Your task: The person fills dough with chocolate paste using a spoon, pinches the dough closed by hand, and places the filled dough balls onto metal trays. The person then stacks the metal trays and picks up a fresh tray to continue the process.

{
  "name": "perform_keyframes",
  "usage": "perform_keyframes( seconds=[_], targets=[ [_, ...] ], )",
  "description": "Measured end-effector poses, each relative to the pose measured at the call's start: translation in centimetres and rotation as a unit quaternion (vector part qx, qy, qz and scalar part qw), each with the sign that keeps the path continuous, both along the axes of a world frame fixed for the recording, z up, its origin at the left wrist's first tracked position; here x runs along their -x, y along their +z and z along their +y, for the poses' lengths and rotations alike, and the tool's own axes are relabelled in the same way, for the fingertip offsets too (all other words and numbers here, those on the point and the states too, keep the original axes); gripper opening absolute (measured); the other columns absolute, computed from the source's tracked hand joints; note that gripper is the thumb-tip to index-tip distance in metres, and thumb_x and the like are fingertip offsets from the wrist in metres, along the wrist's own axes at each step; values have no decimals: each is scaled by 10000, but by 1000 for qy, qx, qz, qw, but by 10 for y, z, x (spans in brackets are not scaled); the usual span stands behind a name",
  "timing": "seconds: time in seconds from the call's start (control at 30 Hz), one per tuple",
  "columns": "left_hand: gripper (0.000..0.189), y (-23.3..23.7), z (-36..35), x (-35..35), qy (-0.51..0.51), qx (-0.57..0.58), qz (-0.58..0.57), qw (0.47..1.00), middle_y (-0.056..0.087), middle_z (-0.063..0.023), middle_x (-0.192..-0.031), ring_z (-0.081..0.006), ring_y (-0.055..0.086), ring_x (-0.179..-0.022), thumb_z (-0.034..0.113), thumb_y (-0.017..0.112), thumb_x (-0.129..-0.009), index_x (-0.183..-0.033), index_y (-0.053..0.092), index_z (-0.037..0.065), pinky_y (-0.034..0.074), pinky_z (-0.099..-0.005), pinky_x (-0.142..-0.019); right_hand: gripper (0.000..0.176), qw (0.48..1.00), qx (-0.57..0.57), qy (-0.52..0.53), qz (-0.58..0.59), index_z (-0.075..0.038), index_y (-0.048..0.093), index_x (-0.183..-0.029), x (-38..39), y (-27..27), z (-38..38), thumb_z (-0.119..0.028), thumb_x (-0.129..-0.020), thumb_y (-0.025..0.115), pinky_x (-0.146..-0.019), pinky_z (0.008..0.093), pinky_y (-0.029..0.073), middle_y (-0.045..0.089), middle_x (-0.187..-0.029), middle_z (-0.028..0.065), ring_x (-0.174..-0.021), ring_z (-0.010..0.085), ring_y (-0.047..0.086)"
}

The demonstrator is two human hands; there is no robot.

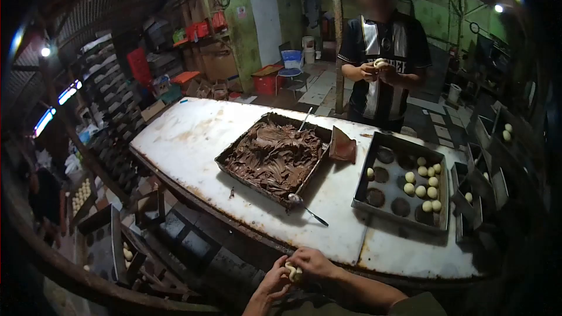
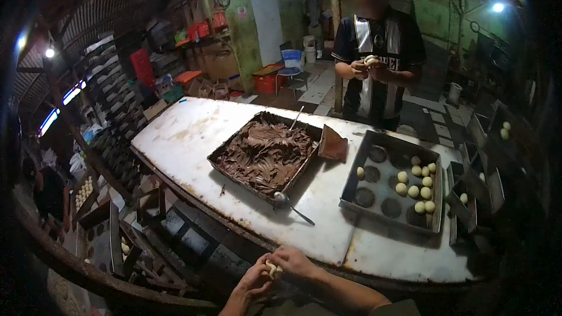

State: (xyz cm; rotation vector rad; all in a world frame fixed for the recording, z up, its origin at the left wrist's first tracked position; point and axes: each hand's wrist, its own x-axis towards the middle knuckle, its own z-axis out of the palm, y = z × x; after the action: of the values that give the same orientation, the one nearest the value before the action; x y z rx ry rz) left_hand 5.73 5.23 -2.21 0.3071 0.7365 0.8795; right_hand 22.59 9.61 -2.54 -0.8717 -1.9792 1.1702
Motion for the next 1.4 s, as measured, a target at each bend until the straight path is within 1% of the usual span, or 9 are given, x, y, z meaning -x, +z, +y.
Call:
perform_keyframes(
  seconds=[0.17,0.37,0.57,0.77,1.07,1.1,1.2,1.23,1.4],
  targets=[
    [455,-50,-67,21,11,85,-126,988,491,-138,-1059,-222,541,-881,-8,402,-831,-1275,332,61,502,-355,-700,344,938,-330,-27,-105,-84,550,-1072,6,17,-105,-130,-747,655,-697,304,488,566,-952,78,-835,236,572],
    [287,-55,-161,11,-153,-34,78,984,560,-21,-924,-99,553,-743,145,497,-910,-1184,469,64,455,-221,-609,232,954,-37,30,-297,-50,510,-1012,-6,31,-182,-162,-813,549,-641,378,488,601,-878,143,-815,329,602],
    [346,-37,-213,-8,-76,-27,125,989,554,-84,-953,-152,574,-809,138,561,-877,-1165,400,37,512,-267,-691,247,954,246,15,-172,-9,594,-1018,-19,-3,-201,-176,-836,581,-750,307,478,633,-865,117,-843,201,613],
    [312,-65,-221,-49,60,33,-71,995,495,-111,-1076,-179,552,-933,94,491,-905,-1190,372,44,527,-299,-738,248,955,-238,-48,-173,-35,600,-1000,-45,-1,-248,-194,-813,638,-820,316,464,529,-1069,143,-976,265,529],
    [419,-1,-164,-241,-243,-251,170,921,543,-62,-1082,-130,527,-928,181,534,-904,-1275,407,33,422,-238,-796,191,983,-5,-165,-81,5,575,-926,-259,2,-238,-153,-829,622,-640,281,470,602,-856,105,-734,200,593],
    [386,5,-159,-268,-250,-280,219,901,563,-58,-1044,-125,529,-916,200,528,-908,-1238,436,22,427,-236,-774,197,962,173,-209,30,10,579,-949,-280,3,-243,-144,-832,620,-653,262,474,610,-857,80,-769,139,589],
    [366,-6,-142,-338,-227,-211,219,925,582,-46,-975,-106,532,-871,233,552,-893,-1183,468,26,427,-220,-720,189,951,23,-303,57,-8,599,-957,-329,-8,-243,-125,-814,638,-682,253,481,612,-884,70,-783,119,593],
    [358,-1,-134,-357,-208,-180,188,943,586,-41,-954,-100,532,-857,241,561,-887,-1167,479,33,424,-212,-703,172,908,-231,-331,-112,-16,612,-923,-343,3,-242,-102,-782,660,-674,264,486,616,-909,97,-785,140,602],
    [306,3,-92,-415,-288,-352,219,863,581,-62,-935,-146,564,-843,239,578,-863,-1113,530,69,479,-295,-635,129,905,60,-417,61,-5,599,-919,-395,11,-226,-30,-794,620,-690,263,489,632,-839,83,-763,123,598]
  ],
)
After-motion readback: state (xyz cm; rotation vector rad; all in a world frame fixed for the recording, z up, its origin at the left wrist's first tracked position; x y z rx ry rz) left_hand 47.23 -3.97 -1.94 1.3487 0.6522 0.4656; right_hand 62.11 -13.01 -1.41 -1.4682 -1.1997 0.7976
